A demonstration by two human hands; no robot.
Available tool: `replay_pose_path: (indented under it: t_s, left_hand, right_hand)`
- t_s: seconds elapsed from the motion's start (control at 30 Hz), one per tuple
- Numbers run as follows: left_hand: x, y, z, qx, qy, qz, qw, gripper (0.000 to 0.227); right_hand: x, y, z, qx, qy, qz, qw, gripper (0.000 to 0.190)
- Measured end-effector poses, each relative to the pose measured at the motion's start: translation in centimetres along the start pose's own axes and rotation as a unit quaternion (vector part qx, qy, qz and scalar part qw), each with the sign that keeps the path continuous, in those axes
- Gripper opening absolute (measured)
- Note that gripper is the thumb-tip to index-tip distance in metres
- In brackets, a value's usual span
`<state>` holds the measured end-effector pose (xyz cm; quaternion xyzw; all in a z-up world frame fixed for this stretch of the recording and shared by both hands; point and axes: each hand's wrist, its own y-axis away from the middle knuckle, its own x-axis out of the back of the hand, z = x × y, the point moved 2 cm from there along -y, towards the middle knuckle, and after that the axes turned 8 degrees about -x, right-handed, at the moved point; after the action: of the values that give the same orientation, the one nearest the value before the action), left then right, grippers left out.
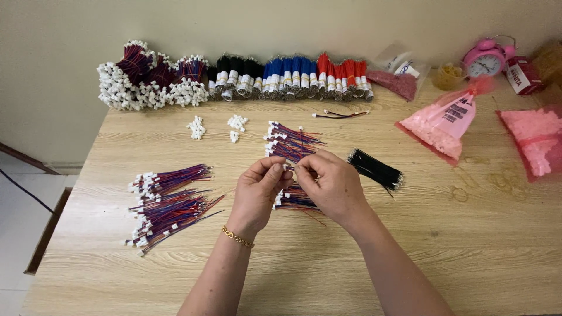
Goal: The person assembles wire harnesses by inserting the ends of multi-colored wires into small white plastic connectors. The person picks up a wire, aligns it with a connector, and pushes it in, repeating this process for multiple wires on a wooden table.
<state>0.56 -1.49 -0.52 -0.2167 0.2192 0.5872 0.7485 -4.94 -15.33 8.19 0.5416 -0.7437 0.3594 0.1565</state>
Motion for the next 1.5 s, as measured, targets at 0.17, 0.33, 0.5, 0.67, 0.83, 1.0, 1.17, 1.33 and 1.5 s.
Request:
replay_pose_path:
  t_s: [0.17,0.33,0.5,0.67,0.83,1.0,1.17,1.33,1.5]
  left_hand:
    - [0.5,0.0,-0.4,0.001,0.008,0.000,1.000,0.018]
    - [0.4,-0.2,-0.5,-0.011,-0.023,-0.006,1.000,0.017]
    - [0.0,-0.2,-0.1,-0.051,-0.107,-0.014,0.993,0.016]
    - [-0.2,-0.4,-0.6,-0.046,-0.105,-0.023,0.993,0.015]
    - [0.4,-0.6,-1.1,-0.034,-0.114,-0.029,0.992,0.014]
    - [1.4,-1.1,-2.1,-0.043,-0.198,-0.019,0.979,0.014]
    - [1.3,-1.2,-1.8,-0.054,-0.336,-0.059,0.939,0.013]
    - [1.3,-1.0,-1.4,-0.055,-0.532,-0.099,0.839,0.012]
    - [1.6,-3.6,-2.2,-0.158,-0.624,-0.156,0.749,0.013]
  right_hand:
    - [0.1,0.1,-0.4,-0.014,0.012,-0.004,1.000,0.012]
    - [0.3,-0.1,-0.4,-0.018,0.029,0.000,0.999,0.012]
    - [0.1,0.0,0.1,-0.001,0.079,0.018,0.997,0.010]
    - [-0.3,-0.1,0.4,-0.032,0.034,0.007,0.999,0.012]
    - [-1.1,-0.3,1.7,-0.039,0.010,-0.020,0.999,0.012]
    - [-2.3,0.0,3.7,-0.033,-0.004,-0.040,0.999,0.011]
    - [-1.0,-0.3,5.9,-0.078,-0.008,-0.083,0.993,0.014]
    - [2.6,0.1,14.8,-0.137,0.198,-0.005,0.970,0.017]
    - [4.2,0.1,18.8,-0.257,0.335,-0.052,0.905,0.040]
